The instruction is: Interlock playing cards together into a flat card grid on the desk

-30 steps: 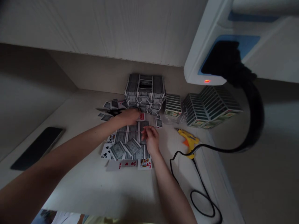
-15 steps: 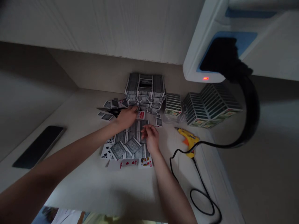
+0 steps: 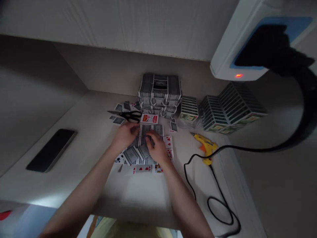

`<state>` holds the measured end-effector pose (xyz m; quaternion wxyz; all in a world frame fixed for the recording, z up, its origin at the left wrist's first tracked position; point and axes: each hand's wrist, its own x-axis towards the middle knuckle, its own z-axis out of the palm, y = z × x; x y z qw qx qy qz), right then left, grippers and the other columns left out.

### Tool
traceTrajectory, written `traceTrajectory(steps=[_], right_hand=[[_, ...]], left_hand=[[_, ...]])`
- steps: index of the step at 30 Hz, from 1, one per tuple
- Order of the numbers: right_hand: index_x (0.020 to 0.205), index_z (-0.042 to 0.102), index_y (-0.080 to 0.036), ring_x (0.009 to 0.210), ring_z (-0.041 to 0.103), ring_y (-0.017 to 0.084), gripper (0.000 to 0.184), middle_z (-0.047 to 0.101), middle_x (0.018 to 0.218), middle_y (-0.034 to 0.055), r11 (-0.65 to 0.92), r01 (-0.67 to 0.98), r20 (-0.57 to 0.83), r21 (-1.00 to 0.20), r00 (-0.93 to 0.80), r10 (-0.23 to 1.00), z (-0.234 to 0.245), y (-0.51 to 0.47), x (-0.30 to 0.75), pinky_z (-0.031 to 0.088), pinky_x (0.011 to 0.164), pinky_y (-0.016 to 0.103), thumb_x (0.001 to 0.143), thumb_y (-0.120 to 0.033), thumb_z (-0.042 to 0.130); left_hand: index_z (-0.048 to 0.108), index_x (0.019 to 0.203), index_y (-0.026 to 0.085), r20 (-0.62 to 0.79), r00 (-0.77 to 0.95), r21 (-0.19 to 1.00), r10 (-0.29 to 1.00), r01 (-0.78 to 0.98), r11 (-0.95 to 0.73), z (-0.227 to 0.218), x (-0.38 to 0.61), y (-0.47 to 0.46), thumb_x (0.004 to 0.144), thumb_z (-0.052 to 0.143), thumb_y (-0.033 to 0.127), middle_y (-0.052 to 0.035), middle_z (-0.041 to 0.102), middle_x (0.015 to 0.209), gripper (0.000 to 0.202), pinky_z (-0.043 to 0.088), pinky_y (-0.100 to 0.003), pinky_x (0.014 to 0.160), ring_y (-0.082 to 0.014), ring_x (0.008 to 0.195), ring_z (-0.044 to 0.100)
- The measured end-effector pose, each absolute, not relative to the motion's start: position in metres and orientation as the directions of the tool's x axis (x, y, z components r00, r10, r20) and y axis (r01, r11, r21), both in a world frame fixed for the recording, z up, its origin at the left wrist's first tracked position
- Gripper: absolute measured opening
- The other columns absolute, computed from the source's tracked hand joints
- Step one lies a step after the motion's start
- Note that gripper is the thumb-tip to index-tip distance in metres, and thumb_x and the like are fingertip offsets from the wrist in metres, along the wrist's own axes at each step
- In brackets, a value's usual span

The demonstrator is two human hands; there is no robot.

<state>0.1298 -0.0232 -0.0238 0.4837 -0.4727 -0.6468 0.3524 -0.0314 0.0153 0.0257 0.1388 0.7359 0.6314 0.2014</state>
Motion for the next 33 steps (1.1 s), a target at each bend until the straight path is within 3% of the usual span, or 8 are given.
traceTrajectory(steps=[6,9,12,15,20,24,29,33], right_hand=[[0.104,0.064,-0.025,0.118,0.050,0.021,0.025,0.062,0.118,0.0066,0.242,0.383,0.304,-0.891,0.109,0.947,-0.032,-0.028,0.128,0.034,0.104,0.043,0.085,-0.026,0.047],[0.099,0.065,-0.023,0.108,0.055,0.021,0.023,0.065,0.109,0.0070,0.213,0.389,0.318,-0.896,0.228,0.920,-0.032,-0.031,0.132,0.037,0.099,0.042,0.085,-0.027,0.047],[0.091,0.067,-0.023,0.095,0.058,0.021,0.019,0.068,0.095,0.0054,0.181,0.358,0.296,-0.916,0.299,0.907,-0.030,-0.033,0.137,0.041,0.090,0.038,0.083,-0.030,0.051],[0.086,0.068,-0.023,0.087,0.060,0.020,0.017,0.069,0.088,0.0036,0.151,0.292,0.234,-0.945,0.275,0.933,-0.029,-0.032,0.140,0.043,0.084,0.035,0.081,-0.032,0.054],[0.089,0.068,-0.023,0.083,0.061,0.019,0.020,0.070,0.085,0.0024,0.096,0.171,0.123,-0.981,0.157,0.980,-0.027,-0.028,0.146,0.045,0.079,0.034,0.081,-0.036,0.054],[0.093,0.068,-0.024,0.088,0.061,0.020,0.023,0.068,0.095,0.0043,0.118,0.316,0.140,-0.941,0.046,0.989,-0.013,-0.033,0.155,0.045,0.083,0.037,0.074,-0.037,0.065],[0.112,0.062,-0.027,0.106,0.056,0.027,0.054,0.065,0.112,0.0080,0.195,0.519,0.173,-0.832,-0.092,0.981,0.004,-0.046,0.156,0.042,0.092,0.044,0.061,-0.035,0.077],[0.109,0.062,-0.023,0.095,0.062,0.023,0.041,0.066,0.107,0.0092,0.142,0.475,0.165,-0.868,0.006,0.986,0.005,-0.029,0.148,0.049,0.083,0.039,0.071,-0.040,0.067]], left_hand=[[0.064,0.102,0.019,0.116,0.066,0.683,0.991,0.719,-0.128,0.023,-0.030,-0.034,0.086,0.042,0.018,-0.0045,0.067,0.095,0.027,0.052,-0.025,0.078,-0.0130,0.084,0.063],[0.061,0.108,0.021,0.114,0.179,0.649,0.977,0.731,-0.210,0.023,-0.028,-0.060,0.082,0.055,0.024,-0.0054,0.064,0.109,0.027,0.047,-0.034,0.093,-0.0177,0.102,0.059],[0.051,0.122,0.019,0.033,0.250,0.565,0.968,0.794,-0.224,0.019,-0.028,-0.079,0.071,0.067,0.023,-0.0104,0.053,0.128,0.054,0.040,-0.043,0.103,-0.0253,0.121,0.048],[0.050,0.123,0.019,0.021,0.257,0.539,0.966,0.811,-0.228,0.015,-0.030,-0.084,0.073,0.065,0.019,-0.0107,0.049,0.132,0.052,0.037,-0.045,0.105,-0.0259,0.124,0.043],[0.052,0.121,0.020,0.026,0.275,0.559,0.961,0.793,-0.242,0.014,-0.035,-0.072,0.074,0.062,0.016,-0.0075,0.054,0.124,0.048,0.038,-0.042,0.103,-0.0243,0.117,0.047],[0.051,0.122,0.019,0.015,0.301,0.531,0.954,0.806,-0.262,0.015,-0.038,-0.063,0.071,0.061,0.013,-0.0081,0.056,0.119,0.052,0.038,-0.042,0.103,-0.0245,0.114,0.047],[0.048,0.125,0.017,0.003,0.335,0.503,0.942,0.814,-0.291,0.018,-0.038,-0.061,0.070,0.062,0.016,-0.0110,0.052,0.122,0.056,0.036,-0.044,0.104,-0.0258,0.116,0.045],[0.048,0.124,0.015,0.008,0.417,0.462,0.909,0.804,-0.373,0.026,-0.039,-0.053,0.070,0.059,0.012,-0.0109,0.054,0.114,0.055,0.039,-0.043,0.100,-0.0271,0.113,0.044]])
